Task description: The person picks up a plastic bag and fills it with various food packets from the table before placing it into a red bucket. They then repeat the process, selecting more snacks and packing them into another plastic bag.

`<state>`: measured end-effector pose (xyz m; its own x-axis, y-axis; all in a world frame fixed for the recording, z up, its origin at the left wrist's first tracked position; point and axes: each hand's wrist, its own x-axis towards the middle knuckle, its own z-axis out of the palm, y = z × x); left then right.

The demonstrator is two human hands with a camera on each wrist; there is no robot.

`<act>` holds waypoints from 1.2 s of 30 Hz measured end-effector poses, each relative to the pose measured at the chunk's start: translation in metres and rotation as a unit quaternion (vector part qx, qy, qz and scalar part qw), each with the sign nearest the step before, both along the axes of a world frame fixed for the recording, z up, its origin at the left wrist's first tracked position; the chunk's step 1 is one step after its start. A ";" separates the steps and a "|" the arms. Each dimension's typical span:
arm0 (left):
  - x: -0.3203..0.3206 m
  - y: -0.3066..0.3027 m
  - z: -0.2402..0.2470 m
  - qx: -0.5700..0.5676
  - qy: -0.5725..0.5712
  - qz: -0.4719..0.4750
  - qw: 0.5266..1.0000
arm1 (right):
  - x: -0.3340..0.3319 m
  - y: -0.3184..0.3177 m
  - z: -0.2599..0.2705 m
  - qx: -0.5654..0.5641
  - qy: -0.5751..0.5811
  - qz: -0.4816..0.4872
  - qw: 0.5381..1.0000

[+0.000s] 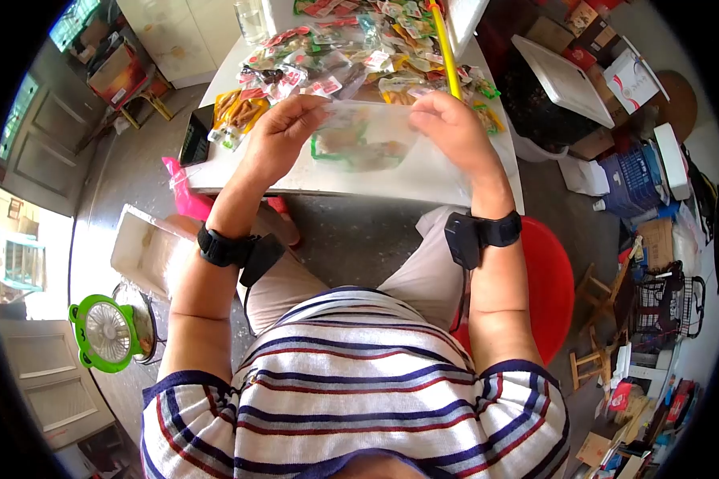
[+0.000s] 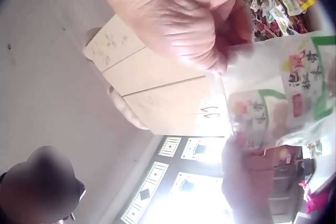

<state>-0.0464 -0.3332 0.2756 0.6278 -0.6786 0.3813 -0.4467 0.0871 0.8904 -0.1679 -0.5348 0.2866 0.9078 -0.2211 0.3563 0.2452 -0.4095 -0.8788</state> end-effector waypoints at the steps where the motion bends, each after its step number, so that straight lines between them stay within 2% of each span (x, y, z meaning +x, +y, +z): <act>1: -0.002 -0.001 0.001 -0.021 0.021 -0.018 0.999 | -0.006 0.002 0.005 0.020 0.001 0.016 1.000; 4: -0.004 0.003 0.004 0.075 -0.135 0.012 0.988 | -0.012 -0.002 0.002 0.013 0.009 -0.003 1.000; 7: -0.010 0.001 -0.001 0.059 -0.119 0.016 0.991 | -0.019 0.001 0.004 0.021 0.019 -0.003 1.000; 13: -0.020 0.000 -0.002 0.012 -0.136 0.027 0.990 | -0.030 0.000 0.003 -0.034 -0.003 -0.040 0.999; 18: -0.040 0.001 0.011 0.043 -0.212 -0.005 0.976 | -0.050 0.000 0.003 -0.186 -0.020 -0.046 0.981; 20: -0.055 0.001 0.022 0.078 -0.234 -0.045 0.968 | -0.060 0.002 -0.009 -0.244 -0.072 -0.016 0.967; 21: -0.065 0.000 0.027 0.095 -0.232 -0.066 0.966 | -0.068 0.013 0.000 -0.314 -0.031 -0.009 0.949; 23: -0.077 -0.002 0.028 0.098 -0.248 -0.112 0.957 | -0.072 0.031 -0.003 -0.275 -0.007 0.025 0.961; 24: -0.085 -0.003 0.033 0.133 -0.226 -0.123 0.957 | -0.077 0.036 -0.001 -0.271 0.015 0.041 0.962; 27: -0.083 -0.005 0.021 0.122 -0.165 -0.170 0.964 | -0.094 0.034 -0.004 -0.201 0.014 0.045 0.978; 29: -0.082 -0.004 0.010 0.127 -0.049 -0.170 0.976 | -0.109 0.022 -0.012 -0.198 0.023 0.020 0.980; 31: -0.080 -0.006 -0.004 0.132 0.049 -0.212 0.967 | -0.132 0.002 -0.024 -0.188 0.014 0.006 0.982; 32: -0.078 -0.006 -0.013 0.134 0.099 -0.230 0.959 | -0.148 -0.006 -0.021 -0.186 0.075 -0.018 0.980; 33: -0.067 -0.006 -0.029 0.192 0.113 -0.253 0.941 | -0.163 -0.015 -0.022 -0.149 0.126 -0.039 0.980; 34: -0.065 -0.006 -0.045 0.212 0.141 -0.238 0.937 | -0.180 -0.025 -0.023 -0.098 0.161 -0.065 0.980; 35: -0.059 -0.005 -0.068 0.224 0.117 -0.239 0.938 | -0.198 -0.034 -0.028 -0.076 0.144 -0.087 0.983; 36: -0.053 -0.003 -0.091 0.235 0.093 -0.241 0.937 | -0.214 -0.042 -0.037 0.001 0.111 -0.114 0.987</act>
